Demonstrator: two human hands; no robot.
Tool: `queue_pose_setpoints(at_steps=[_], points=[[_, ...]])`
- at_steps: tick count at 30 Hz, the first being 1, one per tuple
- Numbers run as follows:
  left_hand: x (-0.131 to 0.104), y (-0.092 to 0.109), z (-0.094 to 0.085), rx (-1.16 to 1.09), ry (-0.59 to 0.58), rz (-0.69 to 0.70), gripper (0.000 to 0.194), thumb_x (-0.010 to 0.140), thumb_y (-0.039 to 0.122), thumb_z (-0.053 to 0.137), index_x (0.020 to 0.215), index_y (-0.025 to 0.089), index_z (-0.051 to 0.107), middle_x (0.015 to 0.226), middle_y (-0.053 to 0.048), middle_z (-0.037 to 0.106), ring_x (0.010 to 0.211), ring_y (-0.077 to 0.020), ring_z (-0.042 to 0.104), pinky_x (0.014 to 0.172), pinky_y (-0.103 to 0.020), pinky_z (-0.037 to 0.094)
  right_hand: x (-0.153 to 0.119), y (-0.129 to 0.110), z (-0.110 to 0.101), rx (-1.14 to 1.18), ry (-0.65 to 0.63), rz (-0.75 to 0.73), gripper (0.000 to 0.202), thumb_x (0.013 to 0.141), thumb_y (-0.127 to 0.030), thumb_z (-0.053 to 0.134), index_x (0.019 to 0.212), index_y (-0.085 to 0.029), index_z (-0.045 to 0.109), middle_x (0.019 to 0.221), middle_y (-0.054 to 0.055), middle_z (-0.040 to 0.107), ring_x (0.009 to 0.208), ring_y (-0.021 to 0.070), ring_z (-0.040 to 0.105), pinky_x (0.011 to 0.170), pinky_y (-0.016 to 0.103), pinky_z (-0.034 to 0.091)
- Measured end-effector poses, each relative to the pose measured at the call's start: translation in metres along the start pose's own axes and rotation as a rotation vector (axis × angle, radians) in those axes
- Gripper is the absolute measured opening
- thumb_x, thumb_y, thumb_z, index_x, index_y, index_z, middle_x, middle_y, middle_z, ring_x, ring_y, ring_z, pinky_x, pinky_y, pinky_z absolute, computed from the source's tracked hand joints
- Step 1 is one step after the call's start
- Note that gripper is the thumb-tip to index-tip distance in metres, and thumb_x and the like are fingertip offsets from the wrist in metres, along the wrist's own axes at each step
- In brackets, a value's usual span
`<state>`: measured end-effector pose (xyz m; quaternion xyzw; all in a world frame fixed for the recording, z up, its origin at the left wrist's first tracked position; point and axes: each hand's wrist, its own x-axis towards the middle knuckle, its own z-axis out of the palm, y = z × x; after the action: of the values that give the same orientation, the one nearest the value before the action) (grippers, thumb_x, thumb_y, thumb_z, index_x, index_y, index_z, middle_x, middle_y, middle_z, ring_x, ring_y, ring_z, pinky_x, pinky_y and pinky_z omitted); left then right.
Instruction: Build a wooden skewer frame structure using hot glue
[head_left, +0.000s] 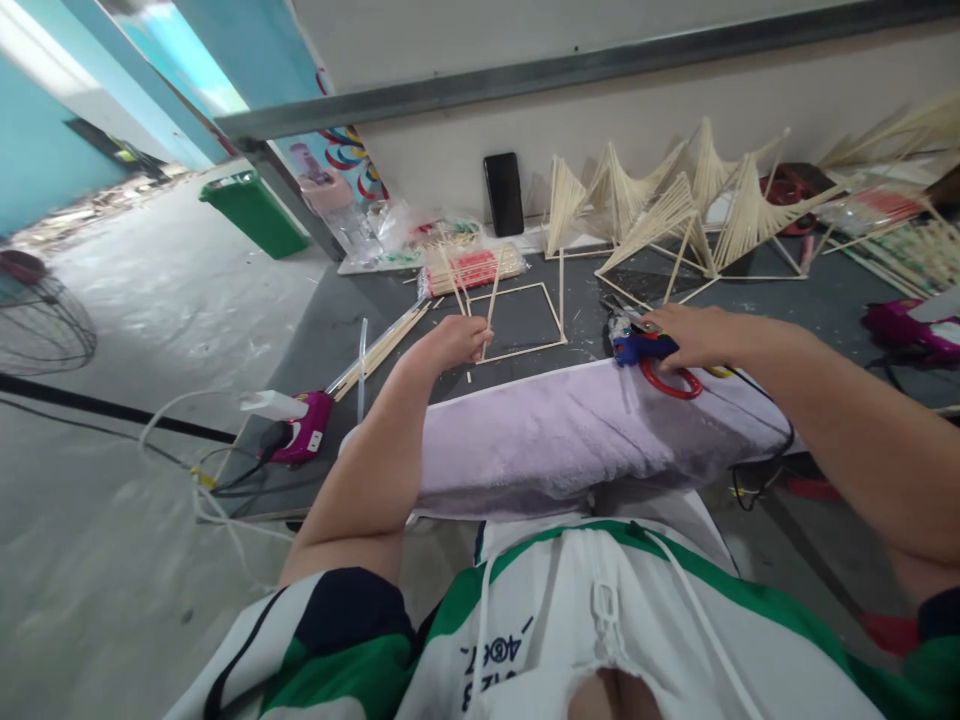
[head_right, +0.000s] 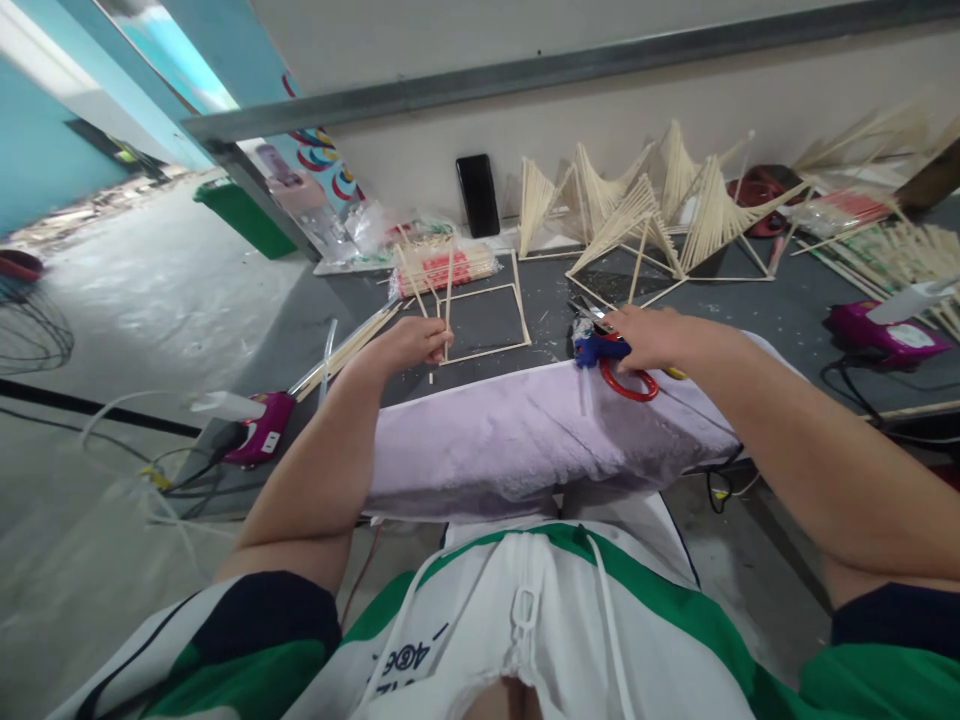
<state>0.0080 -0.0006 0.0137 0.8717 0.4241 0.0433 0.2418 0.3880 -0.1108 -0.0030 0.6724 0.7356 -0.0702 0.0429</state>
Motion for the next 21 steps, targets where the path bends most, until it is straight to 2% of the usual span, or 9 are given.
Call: queue_pose_setpoints(at_steps=[2, 4, 6, 9, 12, 16, 21], points=[[0.000, 0.000, 0.001, -0.003, 0.003, -0.011, 0.024, 0.087, 0.029, 0.045, 0.066, 0.020, 0.053, 0.061, -0.001, 0.060, 0.061, -0.0134, 0.057, 0.062, -0.024, 0.041, -0.008, -0.017, -0.012, -0.001, 0.089, 0.020, 0.062, 0.059, -0.024, 0.081, 0.120, -0.021, 0.066, 0.133, 0.019, 0.061, 0.120, 0.0445, 0.056, 0.092, 0.055, 0.048], [-0.001, -0.001, 0.002, -0.038, -0.003, -0.021, 0.023, 0.087, 0.030, 0.045, 0.068, 0.020, 0.053, 0.062, -0.001, 0.061, 0.060, -0.0133, 0.057, 0.061, -0.024, 0.042, -0.014, -0.049, -0.017, 0.197, 0.224, -0.070, 0.040, 0.071, -0.025, 0.071, 0.111, -0.022, 0.068, 0.120, 0.015, 0.068, 0.112, 0.0359, 0.063, 0.091, 0.049, 0.050], [-0.002, -0.001, 0.002, -0.071, -0.006, -0.035, 0.023, 0.087, 0.031, 0.045, 0.069, 0.020, 0.054, 0.063, -0.001, 0.061, 0.060, -0.0130, 0.057, 0.059, -0.023, 0.043, -0.013, -0.093, -0.013, 0.510, 0.303, -0.106, 0.028, 0.082, -0.032, 0.062, 0.108, -0.022, 0.067, 0.104, 0.009, 0.072, 0.094, 0.0259, 0.068, 0.084, 0.042, 0.053], [-0.003, 0.001, 0.002, -0.075, 0.000, -0.061, 0.023, 0.087, 0.031, 0.045, 0.068, 0.020, 0.053, 0.062, -0.001, 0.060, 0.059, -0.0123, 0.057, 0.059, -0.022, 0.043, 0.007, -0.160, 0.004, 0.987, 0.303, -0.061, 0.029, 0.084, -0.036, 0.060, 0.109, -0.022, 0.062, 0.085, 0.002, 0.070, 0.065, 0.0161, 0.065, 0.063, 0.033, 0.054], [-0.005, 0.003, 0.001, -0.080, -0.005, -0.067, 0.024, 0.087, 0.032, 0.045, 0.067, 0.020, 0.050, 0.062, 0.000, 0.059, 0.058, -0.0117, 0.057, 0.058, -0.022, 0.044, 0.039, -0.203, 0.014, 1.260, 0.292, 0.063, 0.036, 0.084, -0.035, 0.059, 0.117, -0.022, 0.056, 0.075, -0.002, 0.062, 0.049, 0.0129, 0.055, 0.048, 0.030, 0.048], [-0.003, 0.002, 0.002, -0.091, -0.003, -0.058, 0.025, 0.087, 0.031, 0.046, 0.065, 0.020, 0.049, 0.060, 0.000, 0.058, 0.056, -0.0113, 0.056, 0.056, -0.021, 0.043, 0.071, -0.218, 0.012, 1.282, 0.382, 0.085, 0.034, 0.083, -0.038, 0.061, 0.113, -0.022, 0.057, 0.076, 0.000, 0.060, 0.054, 0.0143, 0.055, 0.047, 0.030, 0.047], [-0.001, -0.003, 0.002, -0.038, -0.011, -0.028, 0.021, 0.082, 0.021, 0.042, 0.065, 0.018, 0.053, 0.060, 0.000, 0.060, 0.059, -0.0119, 0.057, 0.061, -0.022, 0.045, 0.088, -0.220, 0.018, 1.130, 0.437, -0.003, 0.016, 0.084, -0.039, 0.057, 0.087, -0.023, 0.060, 0.076, 0.002, 0.064, 0.070, 0.0183, 0.060, 0.062, 0.032, 0.049]])
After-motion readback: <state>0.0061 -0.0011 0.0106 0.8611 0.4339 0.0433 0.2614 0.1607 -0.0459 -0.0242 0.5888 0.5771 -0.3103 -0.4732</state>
